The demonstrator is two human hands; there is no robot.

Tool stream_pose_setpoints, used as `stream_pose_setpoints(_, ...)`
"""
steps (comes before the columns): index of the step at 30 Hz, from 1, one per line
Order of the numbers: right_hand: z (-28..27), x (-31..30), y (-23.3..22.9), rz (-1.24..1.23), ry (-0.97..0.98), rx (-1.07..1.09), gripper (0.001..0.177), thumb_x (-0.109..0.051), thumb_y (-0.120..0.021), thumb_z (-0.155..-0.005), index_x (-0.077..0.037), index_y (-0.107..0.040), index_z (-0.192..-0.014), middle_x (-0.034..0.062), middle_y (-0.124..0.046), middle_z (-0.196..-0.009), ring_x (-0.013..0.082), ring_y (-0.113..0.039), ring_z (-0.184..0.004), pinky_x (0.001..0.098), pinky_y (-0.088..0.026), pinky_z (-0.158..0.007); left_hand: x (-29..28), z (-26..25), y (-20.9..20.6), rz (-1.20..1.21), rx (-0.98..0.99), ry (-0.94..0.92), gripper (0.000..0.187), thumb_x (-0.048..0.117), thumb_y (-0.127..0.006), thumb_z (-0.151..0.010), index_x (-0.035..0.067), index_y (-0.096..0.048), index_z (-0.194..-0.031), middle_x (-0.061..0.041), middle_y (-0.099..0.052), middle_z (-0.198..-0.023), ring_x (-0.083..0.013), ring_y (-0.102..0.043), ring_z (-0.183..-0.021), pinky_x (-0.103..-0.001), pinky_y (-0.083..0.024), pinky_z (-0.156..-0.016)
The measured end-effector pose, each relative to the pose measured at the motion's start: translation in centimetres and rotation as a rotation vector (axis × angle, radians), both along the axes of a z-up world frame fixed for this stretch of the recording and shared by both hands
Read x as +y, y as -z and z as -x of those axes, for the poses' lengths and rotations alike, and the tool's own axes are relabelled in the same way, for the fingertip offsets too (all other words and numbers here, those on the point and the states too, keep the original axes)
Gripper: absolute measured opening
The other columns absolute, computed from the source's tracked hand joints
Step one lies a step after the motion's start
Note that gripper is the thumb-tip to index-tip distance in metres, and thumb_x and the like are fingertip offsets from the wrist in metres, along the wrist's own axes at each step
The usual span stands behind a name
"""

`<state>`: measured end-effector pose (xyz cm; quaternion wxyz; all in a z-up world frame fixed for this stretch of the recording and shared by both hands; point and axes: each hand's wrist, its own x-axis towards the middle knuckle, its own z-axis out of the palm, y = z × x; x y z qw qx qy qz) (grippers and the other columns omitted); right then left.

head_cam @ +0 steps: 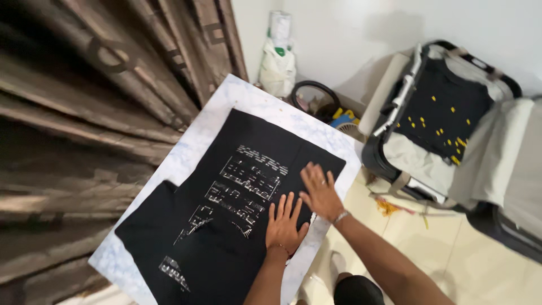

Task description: The person picks up a shirt from a pile of laundry, spreads it out on a table, and folds it into a square before placing it into a suitcase.

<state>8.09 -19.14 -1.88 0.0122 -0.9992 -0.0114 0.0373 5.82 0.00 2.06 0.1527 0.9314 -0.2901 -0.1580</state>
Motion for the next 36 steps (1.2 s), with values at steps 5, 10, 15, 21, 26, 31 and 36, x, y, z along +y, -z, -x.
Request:
stream_pose_setpoints(5,1.4,-0.3,-1.1,-0.265,-0.133,-0.125,0.065,-0.040,-0.050,-0.098,-0.011,-0.038,-0.154,0.0105,-0.032,-0.163,0.0330,-0.029,-0.149,0.0570,-0.021,-0.119,-0.6,1.6,1.6,-0.022,-0.076,-0.086,0.073,0.047,-0.053,-0.097,0.017,-0.031,-0.159,-0.010,-0.019,-0.168,-0.0292,-0.015,-0.154,-0.055,-0.011,-0.121)
stream_pose_setpoints(10,1.3,-0.2,-0.5,-0.224,-0.151,-0.171,0.063,-0.040,-0.049,-0.098,-0.011,-0.038,-0.153,0.0108,-0.032,-0.163,0.0340,-0.029,-0.149,0.0588,-0.023,-0.118,-2.5,6.8,2.0,-0.067,-0.047,-0.355,0.066,0.044,-0.050,-0.099,0.019,-0.032,-0.158,-0.013,-0.016,-0.167,-0.0304,-0.011,-0.153,-0.057,-0.009,-0.119)
stream_pose_setpoints(15,1.8,-0.6,0.0,-0.165,-0.226,-0.179,0.066,-0.039,-0.052,-0.097,-0.008,-0.037,-0.153,0.0145,-0.032,-0.162,0.0366,-0.027,-0.150,0.0629,-0.022,-0.115,-4.1,13.1,3.4,0.013,-0.108,-0.598,0.067,0.039,-0.051,-0.101,0.006,-0.034,-0.157,-0.018,-0.021,-0.167,-0.0332,-0.017,-0.154,-0.053,-0.013,-0.121)
stream_pose_setpoints(21,4.5,4.1,-3.7,-0.066,-0.607,0.118,0.069,-0.029,-0.061,-0.088,-0.018,-0.039,-0.152,0.0126,-0.029,-0.164,0.0339,-0.021,-0.154,0.0603,-0.021,-0.117,-1.2,17.7,5.6,-0.040,-0.364,-1.087,0.066,0.036,-0.053,-0.099,0.003,-0.038,-0.153,-0.022,-0.026,-0.164,-0.0394,-0.022,-0.152,-0.053,-0.018,-0.121)
stream_pose_setpoints(26,7.7,9.3,-2.4,-0.297,-1.141,0.033,0.062,-0.032,-0.060,-0.094,-0.018,-0.043,-0.152,0.0111,-0.033,-0.162,0.0308,-0.029,-0.149,0.0655,-0.021,-0.113,1.7,21.6,4.4,-0.128,-0.313,-1.321,0.064,0.039,-0.052,-0.099,0.010,-0.039,-0.154,-0.015,-0.029,-0.164,-0.0343,-0.022,-0.152,-0.053,-0.018,-0.121)
stream_pose_setpoints(31,7.9,8.9,-3.1,-0.277,-1.166,0.013,0.062,-0.042,-0.058,-0.092,-0.020,-0.046,-0.149,0.0086,-0.034,-0.160,0.0305,-0.032,-0.146,0.0636,-0.024,-0.111,5.1,24.3,2.9,-0.285,-0.249,-1.681,0.066,0.040,-0.051,-0.097,0.011,-0.037,-0.155,-0.010,-0.030,-0.164,-0.0270,-0.026,-0.151,-0.055,-0.019,-0.119)
stream_pose_setpoints(36,7.7,10.5,-5.0,-0.204,-1.142,0.039,0.053,-0.038,-0.062,-0.090,-0.020,-0.053,-0.140,0.0059,-0.045,-0.151,0.0258,-0.040,-0.139,0.0560,-0.032,-0.106,6.3,23.8,1.4,-0.321,-0.307,-1.723,0.056,0.032,-0.057,-0.095,0.006,-0.052,-0.144,-0.011,-0.044,-0.158,-0.0280,-0.039,-0.146,-0.051,-0.026,-0.122)
